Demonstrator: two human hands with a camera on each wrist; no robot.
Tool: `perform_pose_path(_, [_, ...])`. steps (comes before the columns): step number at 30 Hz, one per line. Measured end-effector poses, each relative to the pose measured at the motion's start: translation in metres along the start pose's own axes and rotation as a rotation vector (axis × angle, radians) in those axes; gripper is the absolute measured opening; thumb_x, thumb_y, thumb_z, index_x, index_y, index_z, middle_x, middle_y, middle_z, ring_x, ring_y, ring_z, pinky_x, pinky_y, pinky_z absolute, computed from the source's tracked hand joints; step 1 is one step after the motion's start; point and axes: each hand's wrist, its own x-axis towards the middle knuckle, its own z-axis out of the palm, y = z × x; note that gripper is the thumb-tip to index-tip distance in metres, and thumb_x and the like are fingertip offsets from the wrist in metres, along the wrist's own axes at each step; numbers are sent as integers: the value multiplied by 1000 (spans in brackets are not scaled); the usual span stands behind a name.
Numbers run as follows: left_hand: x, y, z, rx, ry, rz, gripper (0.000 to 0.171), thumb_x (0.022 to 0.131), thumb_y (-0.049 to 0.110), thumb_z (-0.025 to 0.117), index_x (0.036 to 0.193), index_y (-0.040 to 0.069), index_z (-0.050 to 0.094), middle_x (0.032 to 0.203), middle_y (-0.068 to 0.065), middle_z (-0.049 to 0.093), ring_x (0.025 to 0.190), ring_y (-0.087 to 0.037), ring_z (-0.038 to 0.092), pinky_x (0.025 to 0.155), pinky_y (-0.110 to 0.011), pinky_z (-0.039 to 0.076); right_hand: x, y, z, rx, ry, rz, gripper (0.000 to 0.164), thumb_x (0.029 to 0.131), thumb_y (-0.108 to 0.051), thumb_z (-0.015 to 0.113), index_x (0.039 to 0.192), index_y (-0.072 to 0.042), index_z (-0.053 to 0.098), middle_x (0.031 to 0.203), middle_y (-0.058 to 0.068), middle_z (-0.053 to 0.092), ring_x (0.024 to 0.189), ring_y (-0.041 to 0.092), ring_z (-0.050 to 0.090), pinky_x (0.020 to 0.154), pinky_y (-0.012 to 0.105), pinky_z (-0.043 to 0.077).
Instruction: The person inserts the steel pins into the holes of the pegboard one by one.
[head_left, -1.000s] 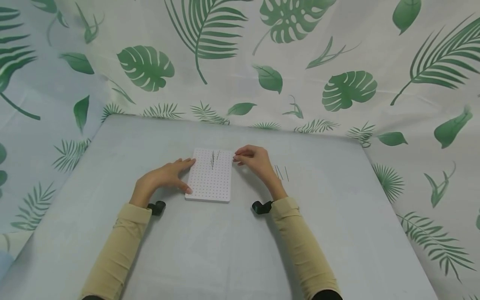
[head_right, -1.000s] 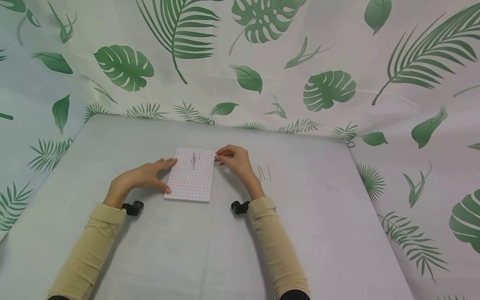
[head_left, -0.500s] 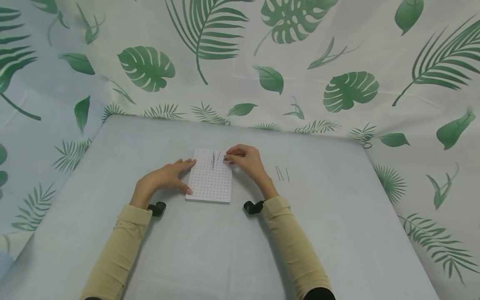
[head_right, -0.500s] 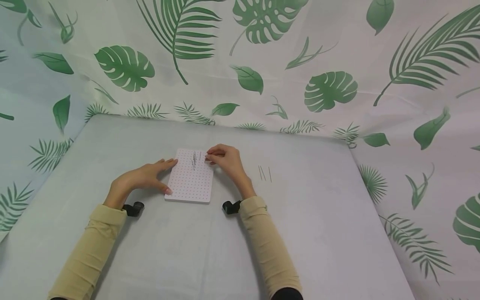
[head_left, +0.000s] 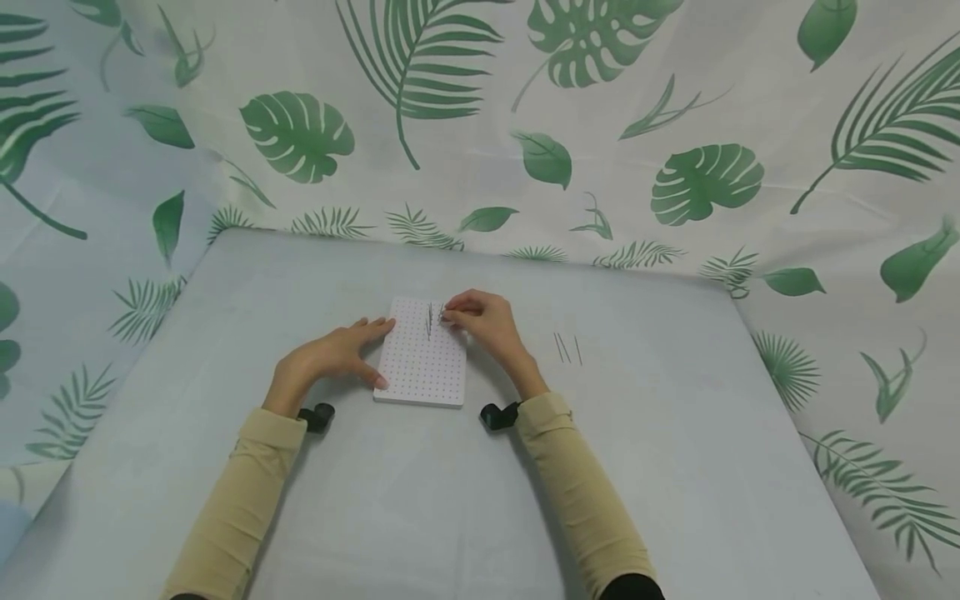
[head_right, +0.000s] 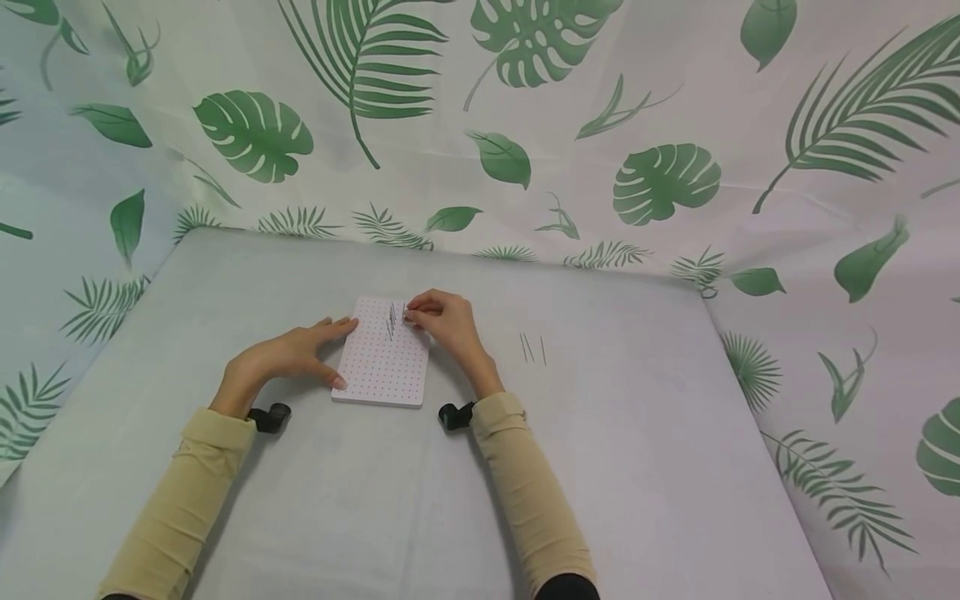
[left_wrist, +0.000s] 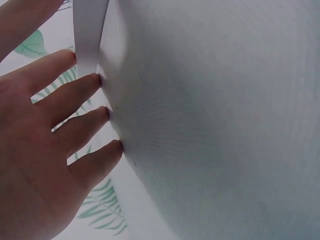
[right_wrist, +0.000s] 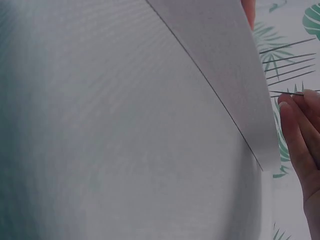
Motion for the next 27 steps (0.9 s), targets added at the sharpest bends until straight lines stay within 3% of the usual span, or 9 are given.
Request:
perform_pose_path(8, [0, 1, 1, 2, 7, -7, 106, 83, 34, 85, 165, 15, 22, 172, -14, 14, 159, -45, 4, 123, -69, 11, 0, -2, 3, -9, -1, -8, 11, 89, -2, 78, 98, 3, 75, 96, 20, 78, 84, 26, 78, 75, 30, 63])
perform_pose_path(17, [0, 1, 2, 6, 6, 8, 105, 84, 32, 85, 165, 13, 22, 172, -14, 14, 159, -44, 4, 124, -68, 12, -1, -1, 6, -145, -18, -13, 10, 89, -8, 79, 98, -5, 77, 95, 11, 79, 82, 18, 76, 76, 28, 62])
perform_pose_path(27, [0, 0, 1, 14, 8, 11, 104, 84, 34, 85, 165, 14, 22, 172, -14, 14, 159, -44, 4, 124, -68, 12, 0, -1, 5, -224, -37, -25, 11, 90, -10, 79, 100, -8, 77, 99, 7, 79, 90, 19, 76, 83, 31, 62])
